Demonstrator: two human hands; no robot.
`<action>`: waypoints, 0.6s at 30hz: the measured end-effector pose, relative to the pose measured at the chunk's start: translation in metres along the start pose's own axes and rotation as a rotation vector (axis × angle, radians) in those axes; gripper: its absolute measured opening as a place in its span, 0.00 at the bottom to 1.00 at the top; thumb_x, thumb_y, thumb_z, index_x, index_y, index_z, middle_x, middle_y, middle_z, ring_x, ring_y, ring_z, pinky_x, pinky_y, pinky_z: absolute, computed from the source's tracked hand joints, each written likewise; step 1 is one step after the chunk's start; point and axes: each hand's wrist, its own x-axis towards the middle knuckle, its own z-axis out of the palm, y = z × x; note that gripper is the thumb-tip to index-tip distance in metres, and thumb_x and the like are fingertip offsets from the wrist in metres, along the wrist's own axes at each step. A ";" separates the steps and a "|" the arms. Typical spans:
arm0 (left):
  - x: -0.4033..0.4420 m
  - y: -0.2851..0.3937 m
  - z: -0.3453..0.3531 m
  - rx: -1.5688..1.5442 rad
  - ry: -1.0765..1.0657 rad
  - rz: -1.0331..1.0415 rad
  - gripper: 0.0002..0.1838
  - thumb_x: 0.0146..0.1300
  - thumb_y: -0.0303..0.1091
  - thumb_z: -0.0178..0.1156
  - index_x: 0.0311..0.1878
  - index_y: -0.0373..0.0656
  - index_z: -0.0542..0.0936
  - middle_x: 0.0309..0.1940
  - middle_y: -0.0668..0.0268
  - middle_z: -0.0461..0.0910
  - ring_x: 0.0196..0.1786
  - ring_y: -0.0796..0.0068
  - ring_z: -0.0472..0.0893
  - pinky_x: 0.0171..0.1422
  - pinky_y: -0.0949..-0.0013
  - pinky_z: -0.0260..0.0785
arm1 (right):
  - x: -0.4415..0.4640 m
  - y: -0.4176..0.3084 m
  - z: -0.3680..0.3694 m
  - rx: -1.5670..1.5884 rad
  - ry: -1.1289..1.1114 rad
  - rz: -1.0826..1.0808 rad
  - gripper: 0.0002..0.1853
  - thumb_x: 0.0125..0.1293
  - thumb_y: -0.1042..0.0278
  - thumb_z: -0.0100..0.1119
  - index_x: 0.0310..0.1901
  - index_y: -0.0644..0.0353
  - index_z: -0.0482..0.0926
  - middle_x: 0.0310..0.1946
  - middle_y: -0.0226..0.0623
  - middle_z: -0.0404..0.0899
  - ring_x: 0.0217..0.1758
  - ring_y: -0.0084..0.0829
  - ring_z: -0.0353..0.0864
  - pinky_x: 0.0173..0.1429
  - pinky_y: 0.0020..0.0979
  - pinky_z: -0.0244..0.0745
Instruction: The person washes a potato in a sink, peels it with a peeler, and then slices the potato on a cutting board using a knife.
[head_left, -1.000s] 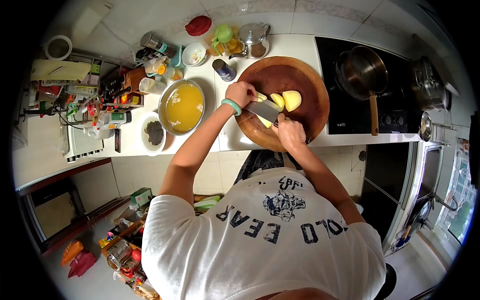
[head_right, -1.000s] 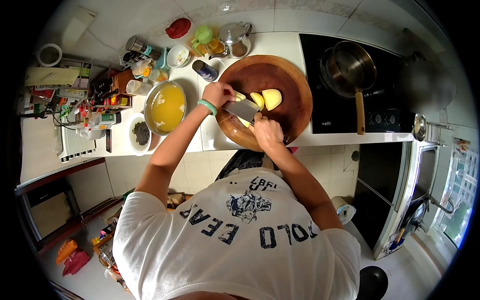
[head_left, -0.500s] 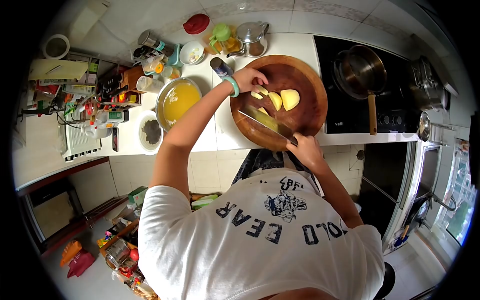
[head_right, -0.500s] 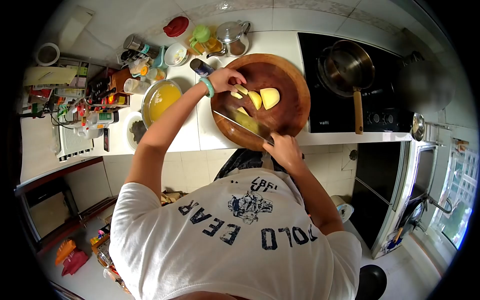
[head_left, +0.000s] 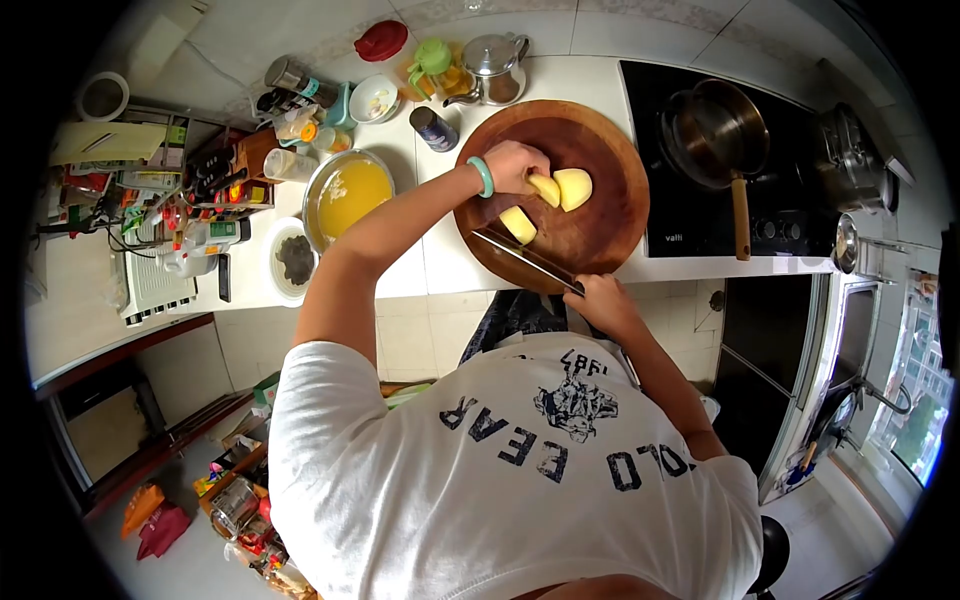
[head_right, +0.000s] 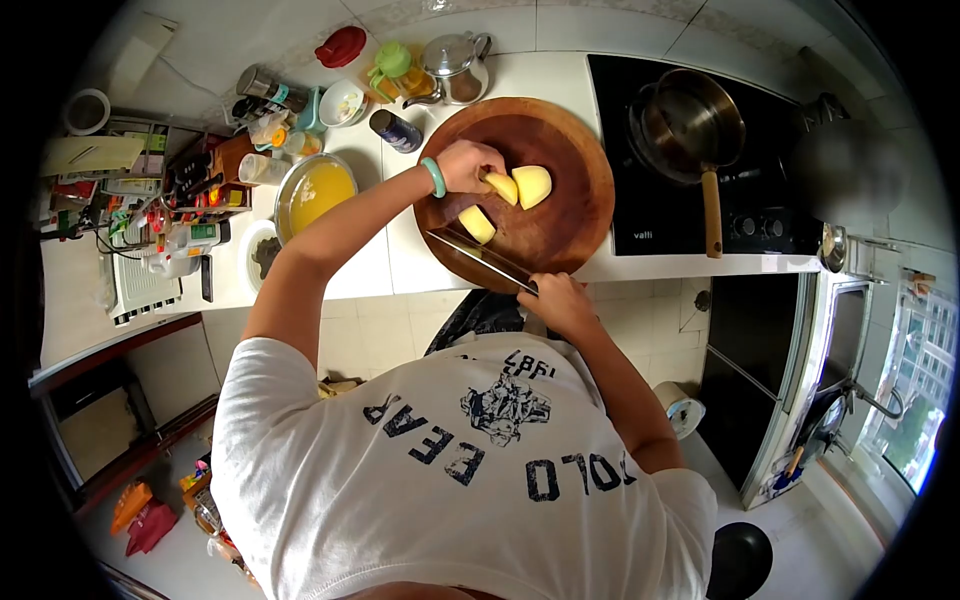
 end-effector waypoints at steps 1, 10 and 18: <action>-0.004 0.002 -0.006 0.001 0.137 0.031 0.14 0.40 0.31 0.68 0.34 0.44 0.80 0.30 0.64 0.80 0.32 0.62 0.79 0.37 0.65 0.72 | -0.001 -0.003 -0.003 0.026 -0.004 -0.011 0.17 0.56 0.56 0.54 0.37 0.62 0.80 0.34 0.52 0.80 0.43 0.50 0.78 0.51 0.43 0.71; -0.097 0.044 -0.026 -0.082 0.999 -0.333 0.15 0.41 0.26 0.68 0.37 0.38 0.80 0.31 0.63 0.76 0.36 0.71 0.79 0.39 0.70 0.73 | 0.001 0.011 0.012 0.117 0.081 0.048 0.16 0.55 0.57 0.56 0.31 0.66 0.79 0.29 0.53 0.79 0.37 0.52 0.78 0.46 0.45 0.72; -0.109 0.069 0.083 0.481 0.775 -0.245 0.15 0.37 0.32 0.68 0.33 0.45 0.77 0.34 0.67 0.74 0.34 0.68 0.76 0.30 0.68 0.70 | -0.002 0.029 0.008 0.220 0.212 0.059 0.16 0.56 0.60 0.56 0.30 0.69 0.76 0.25 0.57 0.76 0.34 0.55 0.77 0.39 0.45 0.71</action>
